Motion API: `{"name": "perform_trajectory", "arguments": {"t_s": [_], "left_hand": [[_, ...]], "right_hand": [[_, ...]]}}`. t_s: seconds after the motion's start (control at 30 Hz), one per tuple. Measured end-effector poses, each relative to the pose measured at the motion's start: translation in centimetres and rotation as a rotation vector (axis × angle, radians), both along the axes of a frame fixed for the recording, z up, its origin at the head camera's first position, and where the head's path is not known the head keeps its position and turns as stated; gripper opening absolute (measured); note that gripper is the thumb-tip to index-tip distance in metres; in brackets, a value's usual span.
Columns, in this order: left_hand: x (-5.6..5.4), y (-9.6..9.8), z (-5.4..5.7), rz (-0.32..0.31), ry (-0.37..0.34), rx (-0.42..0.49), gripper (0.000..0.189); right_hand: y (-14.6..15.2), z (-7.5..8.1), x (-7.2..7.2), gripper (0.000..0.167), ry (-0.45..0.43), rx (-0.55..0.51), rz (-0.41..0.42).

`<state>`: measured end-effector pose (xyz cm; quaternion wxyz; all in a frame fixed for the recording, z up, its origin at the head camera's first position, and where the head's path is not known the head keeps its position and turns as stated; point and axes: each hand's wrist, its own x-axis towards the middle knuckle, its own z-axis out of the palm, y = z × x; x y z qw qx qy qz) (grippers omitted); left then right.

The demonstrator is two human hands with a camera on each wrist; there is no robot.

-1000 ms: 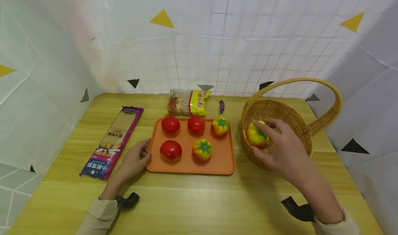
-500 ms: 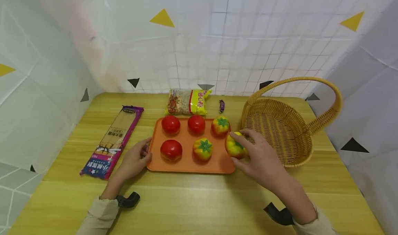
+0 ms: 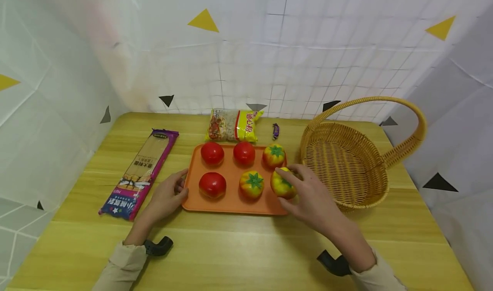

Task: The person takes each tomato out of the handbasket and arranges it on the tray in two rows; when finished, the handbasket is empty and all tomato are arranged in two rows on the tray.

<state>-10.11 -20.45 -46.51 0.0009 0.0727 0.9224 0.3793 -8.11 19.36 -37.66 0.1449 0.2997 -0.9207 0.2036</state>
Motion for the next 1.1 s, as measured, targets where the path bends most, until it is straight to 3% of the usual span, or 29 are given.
{"name": "perform_trajectory", "arguments": {"t_s": [0.67, 1.1], "left_hand": [[0.2, 0.2, -0.4, 0.003, -0.021, 0.015, 0.060], [0.2, 0.2, -0.5, 0.006, -0.024, 0.014, 0.060]], "right_hand": [[-0.3, -3.4, -1.6, 0.067, -0.097, 0.101, 0.001], [-0.2, -3.9, -1.7, 0.081, -0.156, 0.096, -0.037]]}}
